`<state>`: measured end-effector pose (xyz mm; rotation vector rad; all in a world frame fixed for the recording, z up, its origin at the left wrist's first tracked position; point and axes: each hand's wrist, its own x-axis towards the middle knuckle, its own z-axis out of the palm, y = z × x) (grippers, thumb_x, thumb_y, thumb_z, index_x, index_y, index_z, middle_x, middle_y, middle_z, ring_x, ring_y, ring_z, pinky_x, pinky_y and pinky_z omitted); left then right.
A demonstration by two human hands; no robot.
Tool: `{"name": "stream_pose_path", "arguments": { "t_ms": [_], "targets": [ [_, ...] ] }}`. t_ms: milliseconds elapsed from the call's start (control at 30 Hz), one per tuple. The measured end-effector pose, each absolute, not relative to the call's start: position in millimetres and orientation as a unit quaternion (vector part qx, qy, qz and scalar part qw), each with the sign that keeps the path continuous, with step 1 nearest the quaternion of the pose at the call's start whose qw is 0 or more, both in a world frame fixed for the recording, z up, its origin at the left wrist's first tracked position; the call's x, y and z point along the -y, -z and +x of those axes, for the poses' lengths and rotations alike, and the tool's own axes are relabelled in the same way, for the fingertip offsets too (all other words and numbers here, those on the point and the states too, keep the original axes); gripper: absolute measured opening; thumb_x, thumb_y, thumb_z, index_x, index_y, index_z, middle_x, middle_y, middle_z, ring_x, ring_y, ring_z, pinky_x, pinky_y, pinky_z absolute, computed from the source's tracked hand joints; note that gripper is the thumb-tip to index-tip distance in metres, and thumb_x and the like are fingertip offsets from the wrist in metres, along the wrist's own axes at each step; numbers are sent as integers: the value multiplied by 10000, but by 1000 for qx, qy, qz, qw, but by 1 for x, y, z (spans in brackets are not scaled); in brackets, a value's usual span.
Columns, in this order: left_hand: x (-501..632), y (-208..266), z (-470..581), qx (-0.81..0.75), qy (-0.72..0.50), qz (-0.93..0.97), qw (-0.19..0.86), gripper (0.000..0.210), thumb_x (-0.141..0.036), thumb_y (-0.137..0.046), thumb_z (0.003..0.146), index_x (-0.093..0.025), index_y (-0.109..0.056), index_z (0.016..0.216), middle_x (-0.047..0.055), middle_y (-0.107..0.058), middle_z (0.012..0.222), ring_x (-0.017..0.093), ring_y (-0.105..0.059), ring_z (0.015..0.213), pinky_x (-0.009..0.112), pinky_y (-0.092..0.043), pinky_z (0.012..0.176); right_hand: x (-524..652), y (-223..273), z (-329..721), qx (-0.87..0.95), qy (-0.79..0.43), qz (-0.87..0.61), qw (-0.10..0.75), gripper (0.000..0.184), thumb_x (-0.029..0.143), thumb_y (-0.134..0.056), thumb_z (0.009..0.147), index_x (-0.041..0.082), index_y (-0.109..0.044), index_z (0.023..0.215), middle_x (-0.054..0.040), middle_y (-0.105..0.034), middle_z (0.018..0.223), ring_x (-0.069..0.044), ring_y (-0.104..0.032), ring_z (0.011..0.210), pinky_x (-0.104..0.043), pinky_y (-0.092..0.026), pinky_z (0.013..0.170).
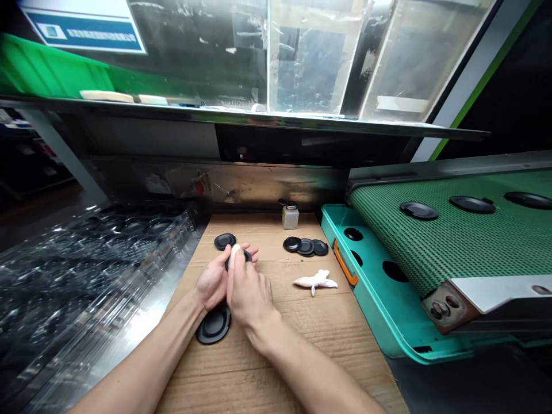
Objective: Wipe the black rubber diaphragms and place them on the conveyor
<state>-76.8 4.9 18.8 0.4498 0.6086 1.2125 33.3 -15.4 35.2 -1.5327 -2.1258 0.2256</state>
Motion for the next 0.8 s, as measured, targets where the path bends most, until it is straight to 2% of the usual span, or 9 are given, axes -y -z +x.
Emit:
{"name": "stream_pose_path", "arguments": {
  "t_ms": [167,300,367,500,600,700,800],
  "targets": [
    [-4,-20,-73,-257,-573,217,747,353,-324,-438,965,-107,-629,1167,148,-675,1152,251,-622,1099,380,-475,1001,14,-31,37,747,-76,-614,244,456,366,-316,980,183,-347,1397,-132,-688,997,-259,-668,766,-323,-453,658],
    [-4,-22,-76,-281,-578,203,738,311,-290,-455,957,-104,-623,1140,162,-661,1166,255,-620,1099,394,-481,990,13,-29,43,759,-87,-598,242,471,407,-366,964,211,-365,1392,-111,-703,920,-264,-670,739,-322,-443,653],
    [-5,-23,-81,-271,-587,198,737,299,-276,-447,956,-100,-609,1135,180,-644,1184,267,-622,1092,423,-495,965,6,-28,53,731,-99,-618,271,446,411,-373,964,225,-394,1369,-97,-706,910,-266,-673,776,-323,-445,676],
    [-10,-26,-96,-254,-599,178,738,293,-284,-427,955,-125,-590,1139,185,-643,1149,305,-636,1060,465,-540,858,-7,-21,69,684,-137,-621,358,417,420,-386,965,245,-406,1343,-86,-688,1063,-252,-658,930,-315,-447,756],
    [-11,-29,-107,-219,-602,152,753,352,-289,-379,954,-97,-585,1164,202,-640,1131,322,-622,1087,460,-552,840,-8,-8,72,693,-167,-620,327,404,433,-396,955,242,-452,1306,-93,-691,1048,-268,-653,949,-332,-442,771],
    [-9,-33,-110,-195,-605,126,762,401,-241,-378,937,-44,-539,1246,216,-617,1199,304,-603,1132,444,-543,908,-7,2,71,708,-164,-631,272,413,445,-417,940,249,-473,1299,-107,-689,1050,-289,-650,947,-355,-434,776],
    [-6,-39,-107,-176,-599,119,772,425,-226,-402,943,3,-489,1291,221,-610,1219,297,-577,1177,413,-529,963,-9,5,71,711,-157,-636,256,425,461,-411,936,264,-468,1308,-105,-683,1065,-293,-644,964,-358,-428,789]
  ]
}}
